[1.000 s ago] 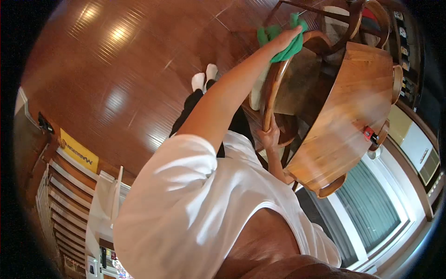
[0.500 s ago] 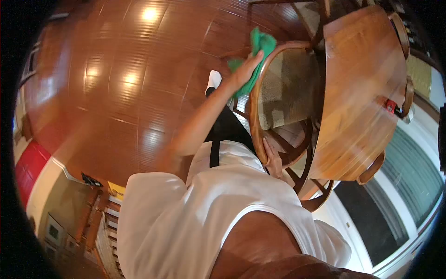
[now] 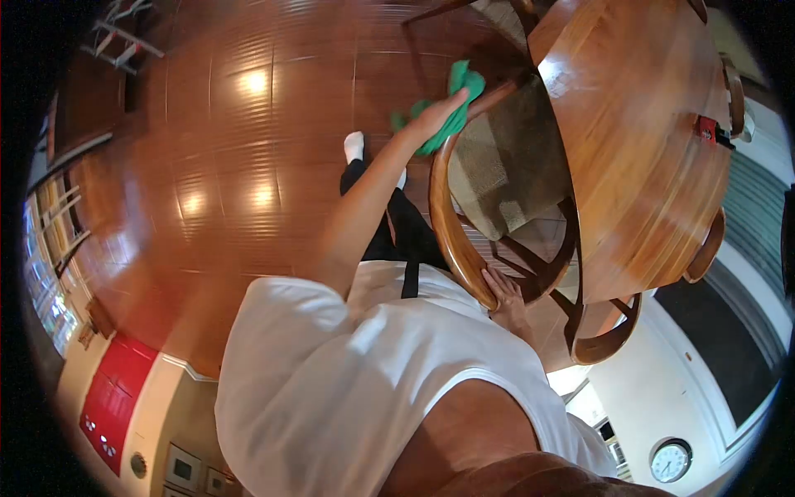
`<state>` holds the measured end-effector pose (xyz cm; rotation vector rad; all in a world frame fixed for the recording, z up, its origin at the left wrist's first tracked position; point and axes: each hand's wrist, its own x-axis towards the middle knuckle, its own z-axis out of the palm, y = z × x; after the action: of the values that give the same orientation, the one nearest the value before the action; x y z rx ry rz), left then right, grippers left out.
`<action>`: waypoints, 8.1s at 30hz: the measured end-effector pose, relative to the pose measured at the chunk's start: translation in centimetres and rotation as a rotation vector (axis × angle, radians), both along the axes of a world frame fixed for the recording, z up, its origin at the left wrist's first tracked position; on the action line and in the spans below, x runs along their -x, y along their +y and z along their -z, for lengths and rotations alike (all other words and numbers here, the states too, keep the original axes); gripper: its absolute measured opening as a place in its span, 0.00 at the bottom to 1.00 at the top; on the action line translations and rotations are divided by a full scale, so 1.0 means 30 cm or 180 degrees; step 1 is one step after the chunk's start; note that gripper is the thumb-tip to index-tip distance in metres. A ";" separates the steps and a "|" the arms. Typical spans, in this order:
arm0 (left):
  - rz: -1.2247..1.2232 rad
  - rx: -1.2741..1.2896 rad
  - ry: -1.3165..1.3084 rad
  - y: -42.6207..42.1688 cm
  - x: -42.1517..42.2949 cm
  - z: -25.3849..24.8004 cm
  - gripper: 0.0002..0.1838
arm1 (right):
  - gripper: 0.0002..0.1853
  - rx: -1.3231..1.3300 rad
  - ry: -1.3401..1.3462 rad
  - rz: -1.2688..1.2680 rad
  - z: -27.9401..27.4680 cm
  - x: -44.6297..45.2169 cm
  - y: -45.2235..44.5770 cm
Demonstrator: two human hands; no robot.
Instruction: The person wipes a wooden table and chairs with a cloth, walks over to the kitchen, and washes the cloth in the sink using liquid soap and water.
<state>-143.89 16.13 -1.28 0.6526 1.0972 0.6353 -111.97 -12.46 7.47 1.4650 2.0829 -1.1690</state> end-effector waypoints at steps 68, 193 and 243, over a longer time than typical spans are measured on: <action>0.2272 -0.0295 -0.0735 0.740 0.157 -0.595 0.35 | 0.36 -0.0212 0.4161 0.4964 -0.235 0.725 1.171; 0.2501 -0.2147 0.0656 2.757 0.212 -0.154 0.43 | 0.41 -0.1776 -0.1181 0.6746 0.096 1.250 2.508; 0.1351 0.1391 -0.0813 2.824 0.742 -0.073 0.20 | 0.38 -0.1938 0.0806 0.3587 -0.167 1.248 3.220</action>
<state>-166.14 100.85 0.92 0.3912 0.7882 0.0984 -149.41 84.13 12.49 3.1562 1.7841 -1.0686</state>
